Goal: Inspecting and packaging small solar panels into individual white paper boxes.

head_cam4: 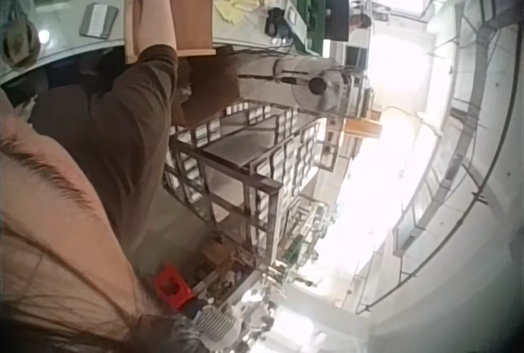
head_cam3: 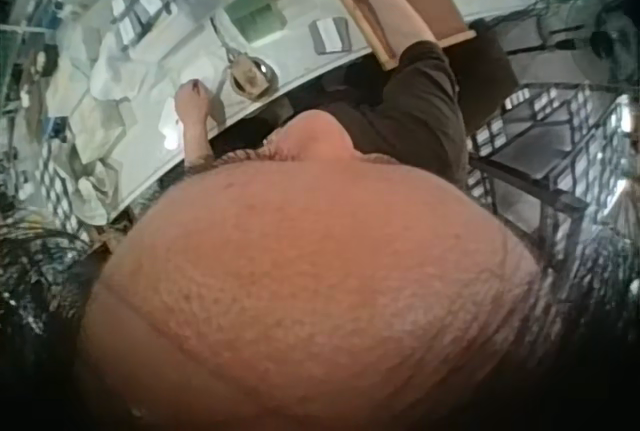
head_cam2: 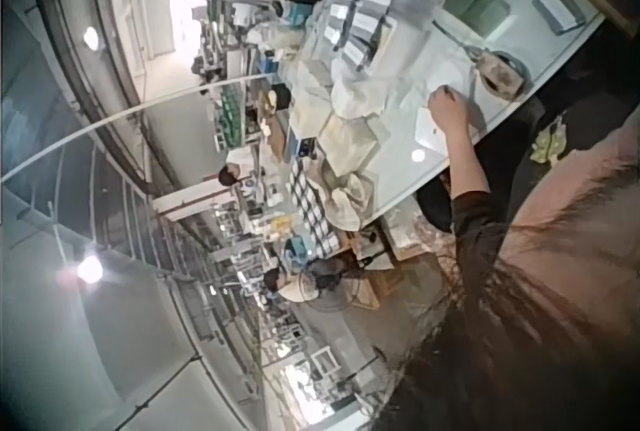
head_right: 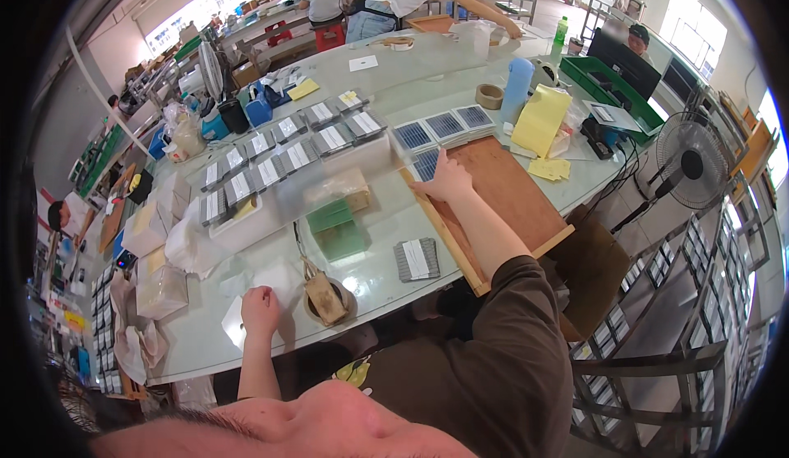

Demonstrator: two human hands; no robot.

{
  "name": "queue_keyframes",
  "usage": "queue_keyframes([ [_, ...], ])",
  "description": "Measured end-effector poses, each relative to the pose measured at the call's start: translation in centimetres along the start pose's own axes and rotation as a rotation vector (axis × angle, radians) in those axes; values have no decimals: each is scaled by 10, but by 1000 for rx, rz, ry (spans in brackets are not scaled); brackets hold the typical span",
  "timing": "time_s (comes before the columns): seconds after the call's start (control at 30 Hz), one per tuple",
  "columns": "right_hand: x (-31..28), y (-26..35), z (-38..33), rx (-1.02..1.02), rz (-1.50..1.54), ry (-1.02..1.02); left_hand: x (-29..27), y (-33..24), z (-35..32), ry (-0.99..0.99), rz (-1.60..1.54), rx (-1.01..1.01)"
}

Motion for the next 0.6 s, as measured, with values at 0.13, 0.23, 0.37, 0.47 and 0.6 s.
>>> queue_keyframes([
  [0.13,14,-5,12,7,-8,-9,2,2,0,-1,-22,-10],
  [0.23,13,4,12,5,-50,18,3,6,-2,-22,-29,-2],
  [0.37,19,10,16,58,-151,38,-2,1,0,-22,-33,-11],
  [0.47,17,9,11,75,-167,3,-4,-1,2,-29,-48,-14],
  [0.6,2,12,-6,2,-174,-77,-8,7,1,-2,-48,-64],
])
Point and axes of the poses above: each hand's wrist, its own z-axis towards the middle knuckle, its own x-axis out of the palm, y = z × x, the point moved 5 cm from there along z, towards the middle knuckle, and after that the axes turned 5 degrees about -z, right-handed, at the moved point
